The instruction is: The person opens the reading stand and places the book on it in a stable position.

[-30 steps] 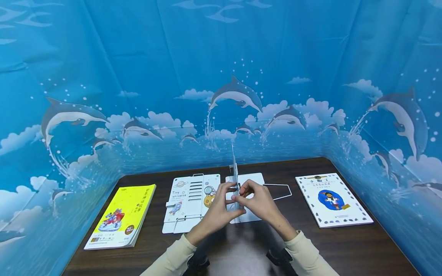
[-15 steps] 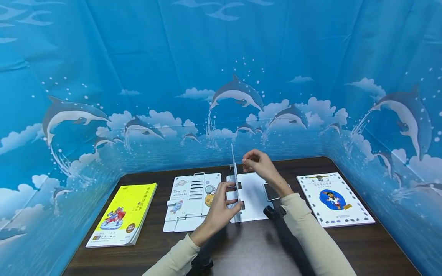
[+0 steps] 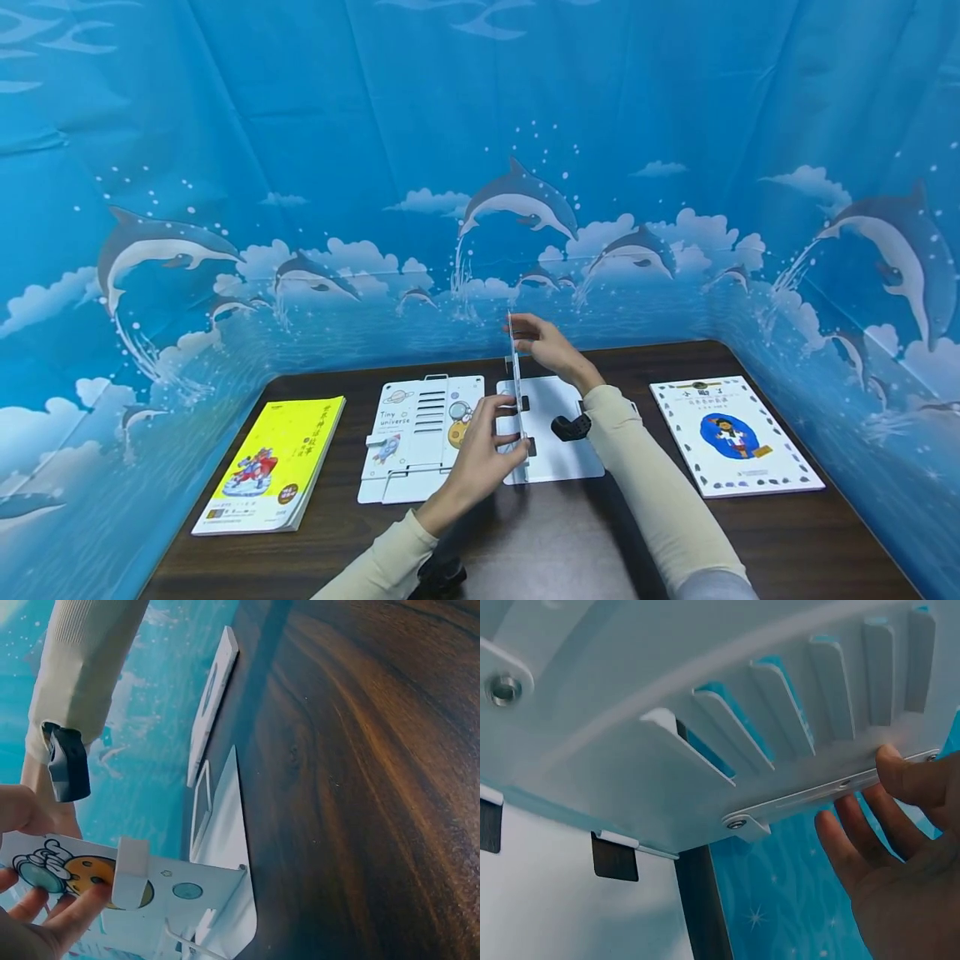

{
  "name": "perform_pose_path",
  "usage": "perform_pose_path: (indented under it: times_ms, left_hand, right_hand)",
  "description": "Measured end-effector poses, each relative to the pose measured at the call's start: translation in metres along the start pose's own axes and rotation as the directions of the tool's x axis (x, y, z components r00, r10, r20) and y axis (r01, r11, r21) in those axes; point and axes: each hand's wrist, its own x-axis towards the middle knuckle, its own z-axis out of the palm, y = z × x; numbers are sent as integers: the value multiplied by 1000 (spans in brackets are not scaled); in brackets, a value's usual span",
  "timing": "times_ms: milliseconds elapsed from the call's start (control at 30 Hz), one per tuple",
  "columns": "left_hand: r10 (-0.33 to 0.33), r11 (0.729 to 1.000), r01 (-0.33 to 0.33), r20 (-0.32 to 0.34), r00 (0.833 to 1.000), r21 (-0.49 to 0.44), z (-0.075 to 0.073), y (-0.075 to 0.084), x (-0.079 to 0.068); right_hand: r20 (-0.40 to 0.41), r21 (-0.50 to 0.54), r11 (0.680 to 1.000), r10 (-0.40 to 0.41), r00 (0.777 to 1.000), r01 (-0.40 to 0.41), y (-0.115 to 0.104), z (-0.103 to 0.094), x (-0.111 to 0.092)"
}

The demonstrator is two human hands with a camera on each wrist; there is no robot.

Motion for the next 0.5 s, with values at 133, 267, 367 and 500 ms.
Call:
perform_pose_path:
  times_ms: [133, 267, 367, 500]
  left_hand:
    - [-3, 1000, 3, 9, 1000, 3, 0, -1, 0]
    - [40, 999, -40, 1, 999, 37, -2, -2, 1]
    - [83, 993, -81, -11, 997, 89, -4, -3, 3]
    - [116, 984, -109, -41, 992, 138, -6, -7, 5]
  right_hand:
    - [-27, 25, 1000, -17, 1000, 18, 3, -5, -2]
    - [-82, 50, 998, -25, 996, 29, 5, -11, -5]
    - [-140, 74, 997, -16, 990, 26, 7, -14, -7]
    - [-205, 91, 995, -11, 979, 30, 10, -20, -10]
